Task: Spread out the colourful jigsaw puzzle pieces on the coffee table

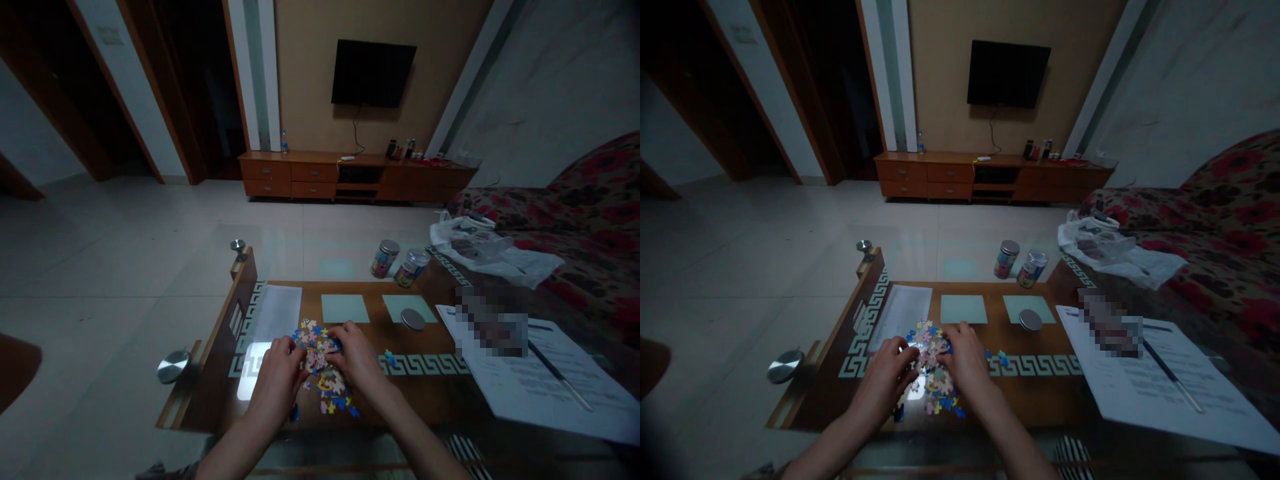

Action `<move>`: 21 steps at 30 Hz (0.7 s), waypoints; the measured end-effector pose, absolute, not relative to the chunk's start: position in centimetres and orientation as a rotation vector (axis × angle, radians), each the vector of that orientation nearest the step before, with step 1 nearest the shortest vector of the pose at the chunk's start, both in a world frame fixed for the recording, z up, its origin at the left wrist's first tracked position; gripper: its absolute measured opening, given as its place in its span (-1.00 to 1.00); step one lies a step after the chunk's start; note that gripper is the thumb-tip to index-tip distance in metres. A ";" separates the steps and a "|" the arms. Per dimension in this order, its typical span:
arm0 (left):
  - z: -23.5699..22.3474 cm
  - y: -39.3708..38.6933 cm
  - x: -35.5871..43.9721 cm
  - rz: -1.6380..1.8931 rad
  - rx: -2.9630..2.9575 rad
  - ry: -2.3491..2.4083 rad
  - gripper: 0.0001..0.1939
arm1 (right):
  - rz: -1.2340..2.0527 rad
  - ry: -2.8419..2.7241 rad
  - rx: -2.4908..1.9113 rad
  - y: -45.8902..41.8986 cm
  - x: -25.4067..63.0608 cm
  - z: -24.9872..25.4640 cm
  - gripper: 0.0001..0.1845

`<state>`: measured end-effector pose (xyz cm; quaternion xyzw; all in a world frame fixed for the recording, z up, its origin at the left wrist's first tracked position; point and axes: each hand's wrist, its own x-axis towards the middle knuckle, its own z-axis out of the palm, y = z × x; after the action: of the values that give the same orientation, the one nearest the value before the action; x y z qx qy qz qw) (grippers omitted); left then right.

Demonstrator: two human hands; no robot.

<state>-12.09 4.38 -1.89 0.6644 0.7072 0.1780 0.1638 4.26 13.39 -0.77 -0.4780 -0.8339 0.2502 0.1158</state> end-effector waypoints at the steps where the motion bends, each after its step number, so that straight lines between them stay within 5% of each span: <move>1: -2.0 4.5 -12.1 0.503 1.899 2.017 -0.76 | 0.743 -2.423 -1.411 13.5 4.4 -0.8 -0.67; 9: -2.1 5.0 -12.9 0.466 1.946 1.997 -0.77 | 0.765 -2.339 -1.358 12.9 5.3 -0.7 -0.83; 21: -2.4 5.6 -14.9 0.652 1.751 1.967 -0.77 | 0.909 -2.243 -1.305 13.8 7.2 -1.1 -0.76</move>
<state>-14.87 5.57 -2.40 0.6306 0.7085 0.2349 0.2126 7.17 13.77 -1.14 -0.4655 -0.8001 0.3244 0.1947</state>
